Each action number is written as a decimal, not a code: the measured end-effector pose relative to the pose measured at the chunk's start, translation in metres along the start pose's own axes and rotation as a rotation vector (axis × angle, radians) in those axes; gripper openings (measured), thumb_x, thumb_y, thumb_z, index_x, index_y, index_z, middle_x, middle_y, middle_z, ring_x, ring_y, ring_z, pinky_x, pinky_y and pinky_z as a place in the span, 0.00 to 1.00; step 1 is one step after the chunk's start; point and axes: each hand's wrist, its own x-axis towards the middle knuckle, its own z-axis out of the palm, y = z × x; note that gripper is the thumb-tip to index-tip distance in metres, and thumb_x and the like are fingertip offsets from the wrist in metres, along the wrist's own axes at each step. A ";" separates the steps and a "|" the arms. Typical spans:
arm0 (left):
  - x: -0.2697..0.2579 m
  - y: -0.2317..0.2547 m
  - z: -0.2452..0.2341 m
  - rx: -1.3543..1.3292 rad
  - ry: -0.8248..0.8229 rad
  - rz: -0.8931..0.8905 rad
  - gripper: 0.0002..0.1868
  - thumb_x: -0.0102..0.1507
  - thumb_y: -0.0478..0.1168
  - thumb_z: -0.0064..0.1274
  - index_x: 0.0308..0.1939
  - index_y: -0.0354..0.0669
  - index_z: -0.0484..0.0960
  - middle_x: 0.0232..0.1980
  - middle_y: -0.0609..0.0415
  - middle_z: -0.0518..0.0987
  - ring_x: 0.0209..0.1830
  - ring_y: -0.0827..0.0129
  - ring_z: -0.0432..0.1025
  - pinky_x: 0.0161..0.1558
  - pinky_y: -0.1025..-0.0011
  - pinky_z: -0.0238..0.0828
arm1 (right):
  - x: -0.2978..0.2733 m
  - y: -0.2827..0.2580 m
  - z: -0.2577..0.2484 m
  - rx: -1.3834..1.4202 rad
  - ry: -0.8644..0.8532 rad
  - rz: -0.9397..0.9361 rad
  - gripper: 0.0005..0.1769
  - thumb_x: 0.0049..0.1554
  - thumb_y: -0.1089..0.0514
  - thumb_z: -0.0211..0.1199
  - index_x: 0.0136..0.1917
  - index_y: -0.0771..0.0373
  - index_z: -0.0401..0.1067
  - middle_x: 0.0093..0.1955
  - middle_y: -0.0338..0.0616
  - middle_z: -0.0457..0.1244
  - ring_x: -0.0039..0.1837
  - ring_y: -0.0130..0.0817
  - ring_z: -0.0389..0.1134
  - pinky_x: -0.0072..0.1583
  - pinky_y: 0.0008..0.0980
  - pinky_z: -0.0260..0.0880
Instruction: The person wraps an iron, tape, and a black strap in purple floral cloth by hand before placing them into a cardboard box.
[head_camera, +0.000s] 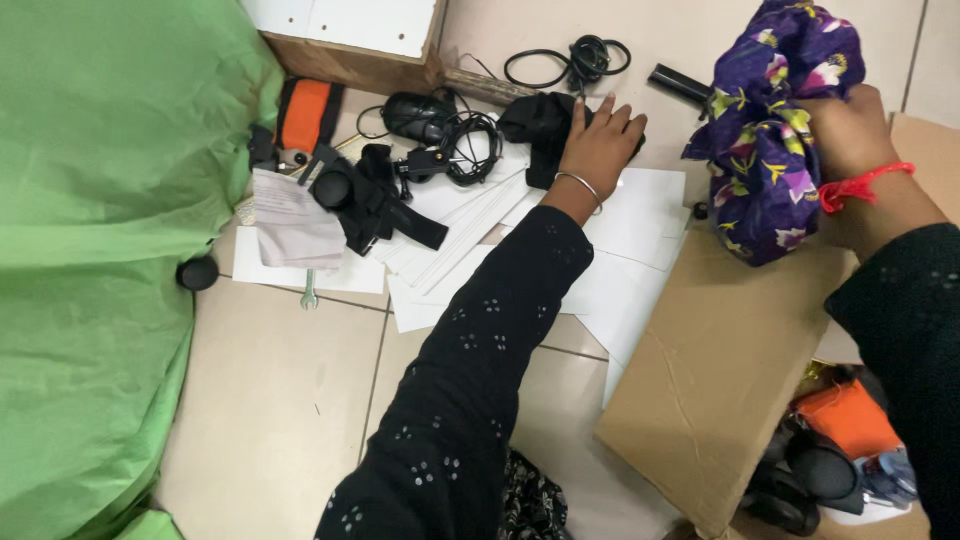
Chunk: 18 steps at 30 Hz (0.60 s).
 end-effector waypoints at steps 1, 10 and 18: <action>0.003 -0.002 0.014 -0.006 -0.006 0.004 0.22 0.58 0.34 0.52 0.57 0.50 0.77 0.61 0.52 0.76 0.70 0.53 0.63 0.69 0.36 0.48 | -0.005 -0.002 0.002 -0.005 -0.014 0.017 0.17 0.59 0.62 0.65 0.60 0.71 0.73 0.53 0.49 0.70 0.50 0.35 0.74 0.52 0.34 0.75; 0.001 0.004 0.014 0.142 -0.078 -0.064 0.12 0.64 0.37 0.55 0.52 0.48 0.77 0.52 0.54 0.76 0.57 0.54 0.70 0.73 0.37 0.54 | -0.008 0.004 -0.004 -0.132 -0.074 -0.019 0.13 0.60 0.63 0.63 0.57 0.70 0.74 0.51 0.49 0.70 0.49 0.35 0.73 0.51 0.33 0.72; 0.032 -0.009 -0.092 -1.270 -0.229 -0.476 0.49 0.51 0.62 0.67 0.66 0.38 0.63 0.55 0.43 0.76 0.51 0.58 0.80 0.45 0.59 0.87 | -0.039 -0.046 -0.003 0.099 -0.058 -0.208 0.14 0.58 0.68 0.63 0.59 0.70 0.73 0.53 0.47 0.70 0.51 0.37 0.74 0.53 0.36 0.76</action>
